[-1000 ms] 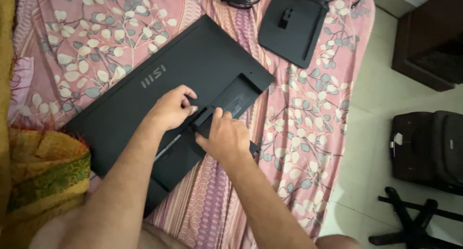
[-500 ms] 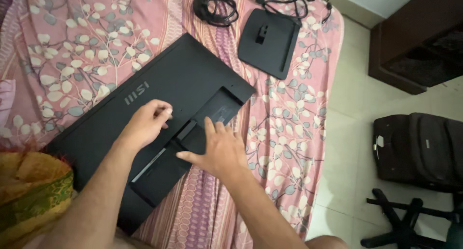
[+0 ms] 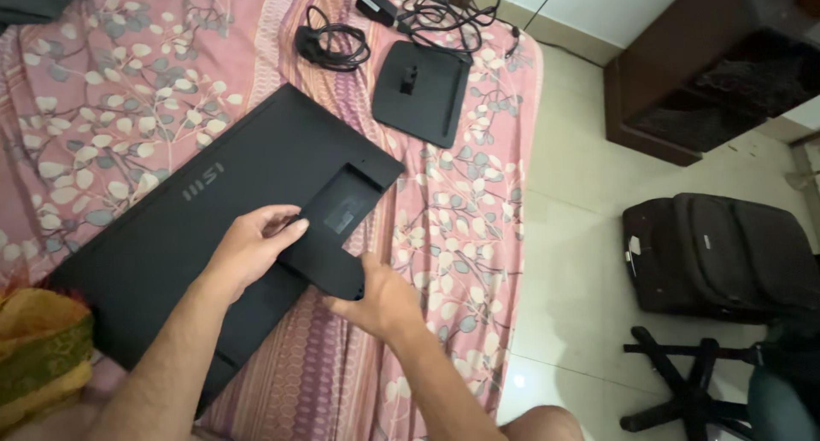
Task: The person sits on a bed assembling a computer monitor, attaching the VESA adapter bracket and the stand base to the back of the monitor. They then carry the assembled monitor to a desk, place it upright on the desk, and adjust its position.
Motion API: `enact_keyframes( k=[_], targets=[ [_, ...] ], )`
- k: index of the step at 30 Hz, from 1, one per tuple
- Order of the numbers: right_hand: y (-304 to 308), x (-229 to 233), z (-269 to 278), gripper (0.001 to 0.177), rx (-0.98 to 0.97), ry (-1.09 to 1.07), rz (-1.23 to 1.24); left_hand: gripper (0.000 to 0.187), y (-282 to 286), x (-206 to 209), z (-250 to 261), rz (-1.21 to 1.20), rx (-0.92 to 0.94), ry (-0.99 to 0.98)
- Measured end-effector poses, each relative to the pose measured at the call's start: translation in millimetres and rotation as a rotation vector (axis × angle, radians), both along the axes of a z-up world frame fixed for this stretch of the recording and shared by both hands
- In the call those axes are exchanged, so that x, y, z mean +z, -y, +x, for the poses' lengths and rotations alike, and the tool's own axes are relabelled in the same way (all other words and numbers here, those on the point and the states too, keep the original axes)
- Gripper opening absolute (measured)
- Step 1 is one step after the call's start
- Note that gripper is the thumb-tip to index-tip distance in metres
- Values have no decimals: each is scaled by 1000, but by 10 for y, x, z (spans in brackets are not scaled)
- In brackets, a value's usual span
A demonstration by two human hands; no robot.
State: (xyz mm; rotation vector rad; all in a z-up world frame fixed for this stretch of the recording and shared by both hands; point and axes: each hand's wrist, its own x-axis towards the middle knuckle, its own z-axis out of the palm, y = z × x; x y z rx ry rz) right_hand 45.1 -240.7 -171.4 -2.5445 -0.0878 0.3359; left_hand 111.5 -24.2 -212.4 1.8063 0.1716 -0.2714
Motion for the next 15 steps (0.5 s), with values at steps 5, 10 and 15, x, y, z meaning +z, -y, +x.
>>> enact_keyframes(
  k=[5,10,15],
  targets=[
    [51,-155,-62,68,-30,65,159,45,-10,-119,-51,-42,-26,73],
    [85,-233,-103,70,-58,27,240,46,-8,-148,-52,-55,-13,3],
    [138,-371,-84,96,-58,12,172,45,18,-154,-26,-26,-114,56]
  ],
)
